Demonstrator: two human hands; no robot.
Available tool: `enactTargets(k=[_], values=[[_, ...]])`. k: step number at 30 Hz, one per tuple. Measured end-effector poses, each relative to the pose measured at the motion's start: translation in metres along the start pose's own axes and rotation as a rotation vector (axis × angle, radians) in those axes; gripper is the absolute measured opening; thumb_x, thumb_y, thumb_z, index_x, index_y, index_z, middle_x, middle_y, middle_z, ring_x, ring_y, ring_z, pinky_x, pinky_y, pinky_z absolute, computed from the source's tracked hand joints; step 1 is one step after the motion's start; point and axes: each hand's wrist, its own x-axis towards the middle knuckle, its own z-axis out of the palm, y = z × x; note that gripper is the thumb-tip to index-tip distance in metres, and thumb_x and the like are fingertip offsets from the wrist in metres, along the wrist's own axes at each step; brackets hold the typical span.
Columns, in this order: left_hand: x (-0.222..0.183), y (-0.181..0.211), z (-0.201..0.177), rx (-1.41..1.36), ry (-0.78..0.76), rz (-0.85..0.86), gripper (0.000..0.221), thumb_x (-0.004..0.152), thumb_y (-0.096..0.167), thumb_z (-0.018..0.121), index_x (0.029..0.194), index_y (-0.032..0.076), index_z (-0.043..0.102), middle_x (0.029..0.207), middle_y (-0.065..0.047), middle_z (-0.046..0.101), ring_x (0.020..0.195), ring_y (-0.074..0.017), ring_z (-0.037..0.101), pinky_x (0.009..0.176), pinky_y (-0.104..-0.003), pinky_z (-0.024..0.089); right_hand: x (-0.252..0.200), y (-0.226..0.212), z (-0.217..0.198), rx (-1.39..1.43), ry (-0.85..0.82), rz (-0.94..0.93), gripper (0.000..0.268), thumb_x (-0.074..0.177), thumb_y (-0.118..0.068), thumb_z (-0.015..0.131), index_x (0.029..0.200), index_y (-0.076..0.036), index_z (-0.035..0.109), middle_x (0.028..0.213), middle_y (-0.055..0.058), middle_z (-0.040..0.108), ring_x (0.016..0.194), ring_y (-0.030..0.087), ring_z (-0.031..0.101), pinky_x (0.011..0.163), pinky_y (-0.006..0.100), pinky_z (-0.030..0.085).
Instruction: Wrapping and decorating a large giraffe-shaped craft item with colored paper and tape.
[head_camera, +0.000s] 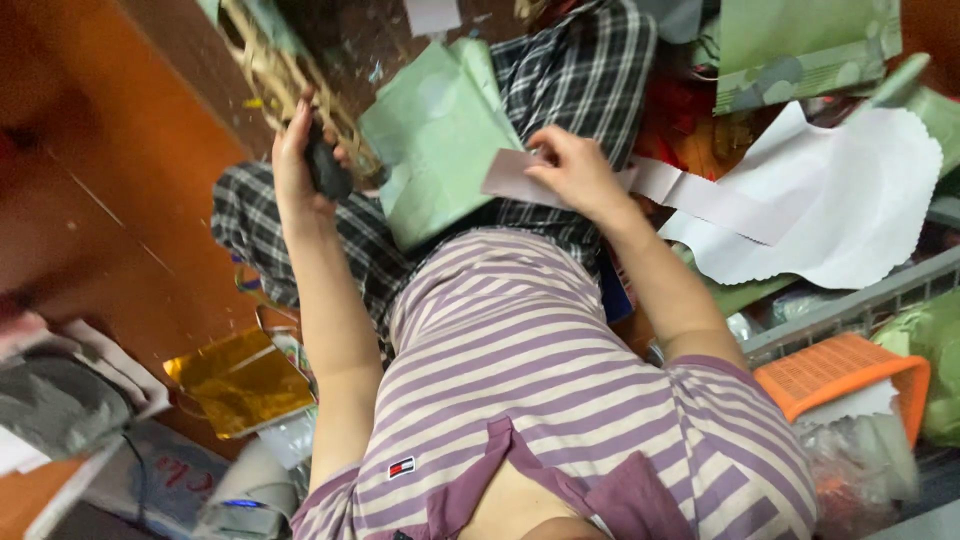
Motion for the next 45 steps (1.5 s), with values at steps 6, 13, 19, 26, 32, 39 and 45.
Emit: enactTargets(k=[6, 13, 19, 26, 32, 39, 45], values=[[-0.008, 0.003, 0.002, -0.027, -0.037, 0.002, 0.029, 0.105, 0.027, 0.066, 0.131, 0.013, 0.066, 0.081, -0.005, 0.064, 0.061, -0.0196, 0.062, 0.053, -0.034, 0.051, 0.036, -0.015, 0.058, 0.068, 0.109, -0.238, 0.016, 0.092, -0.015, 0.075, 0.103, -0.005, 0.068, 0.091, 0.013, 0.073, 0.083, 0.026, 0.073, 0.073, 0.038, 0.058], [-0.014, 0.004, 0.014, -0.071, -0.010, 0.006, 0.028, 0.104, 0.021, 0.066, 0.131, 0.013, 0.065, 0.083, -0.005, 0.063, 0.066, -0.0175, 0.063, 0.056, -0.032, 0.054, 0.095, -0.012, 0.098, -0.062, -0.089, -0.203, 0.013, 0.108, -0.012, 0.058, 0.103, -0.004, 0.066, 0.086, 0.010, 0.071, 0.069, 0.021, 0.069, 0.062, 0.035, 0.055], [-0.011, 0.001, 0.009, -0.077, 0.048, 0.064, 0.036, 0.101, 0.014, 0.069, 0.136, 0.006, 0.062, 0.091, -0.003, 0.064, 0.076, -0.0146, 0.063, 0.058, -0.031, 0.055, 0.104, -0.024, 0.081, -0.231, 0.012, -0.218, 0.027, 0.104, -0.007, 0.052, 0.126, -0.006, 0.067, 0.110, 0.010, 0.072, 0.092, 0.020, 0.067, 0.077, 0.038, 0.054], [-0.019, 0.010, 0.028, -0.010, 0.058, 0.039, 0.041, 0.096, 0.016, 0.071, 0.134, 0.006, 0.057, 0.085, -0.009, 0.065, 0.066, -0.0155, 0.063, 0.053, -0.030, 0.055, 0.112, -0.046, 0.089, -0.270, 0.175, -0.327, 0.027, 0.101, -0.014, 0.060, 0.125, -0.004, 0.068, 0.117, 0.011, 0.072, 0.105, 0.024, 0.064, 0.086, 0.038, 0.050], [-0.026, 0.018, 0.038, 0.079, 0.057, 0.055, 0.044, 0.093, 0.014, 0.068, 0.132, 0.002, 0.050, 0.099, -0.016, 0.075, 0.060, -0.0203, 0.067, 0.051, -0.031, 0.057, 0.110, -0.108, 0.096, -0.096, -0.039, -0.145, 0.023, 0.104, -0.028, 0.061, 0.101, -0.009, 0.072, 0.080, 0.011, 0.072, 0.064, 0.028, 0.069, 0.060, 0.039, 0.053], [-0.011, 0.005, 0.007, 0.100, -0.017, 0.101, 0.036, 0.097, 0.011, 0.068, 0.129, -0.001, 0.057, 0.084, -0.009, 0.065, 0.065, -0.0192, 0.065, 0.054, -0.032, 0.055, 0.089, -0.109, 0.072, 0.013, -0.090, -0.271, 0.026, 0.093, -0.033, 0.067, 0.102, -0.009, 0.070, 0.086, 0.013, 0.070, 0.082, 0.033, 0.069, 0.071, 0.041, 0.052], [-0.021, 0.013, 0.022, 0.056, -0.009, 0.054, 0.036, 0.097, 0.015, 0.067, 0.131, 0.005, 0.059, 0.079, -0.006, 0.064, 0.062, -0.0176, 0.063, 0.054, -0.032, 0.055, 0.117, -0.073, -0.027, 0.447, 0.332, -0.130, 0.024, 0.099, -0.003, 0.050, 0.111, -0.005, 0.071, 0.104, 0.002, 0.070, 0.091, 0.015, 0.064, 0.081, 0.030, 0.053]])
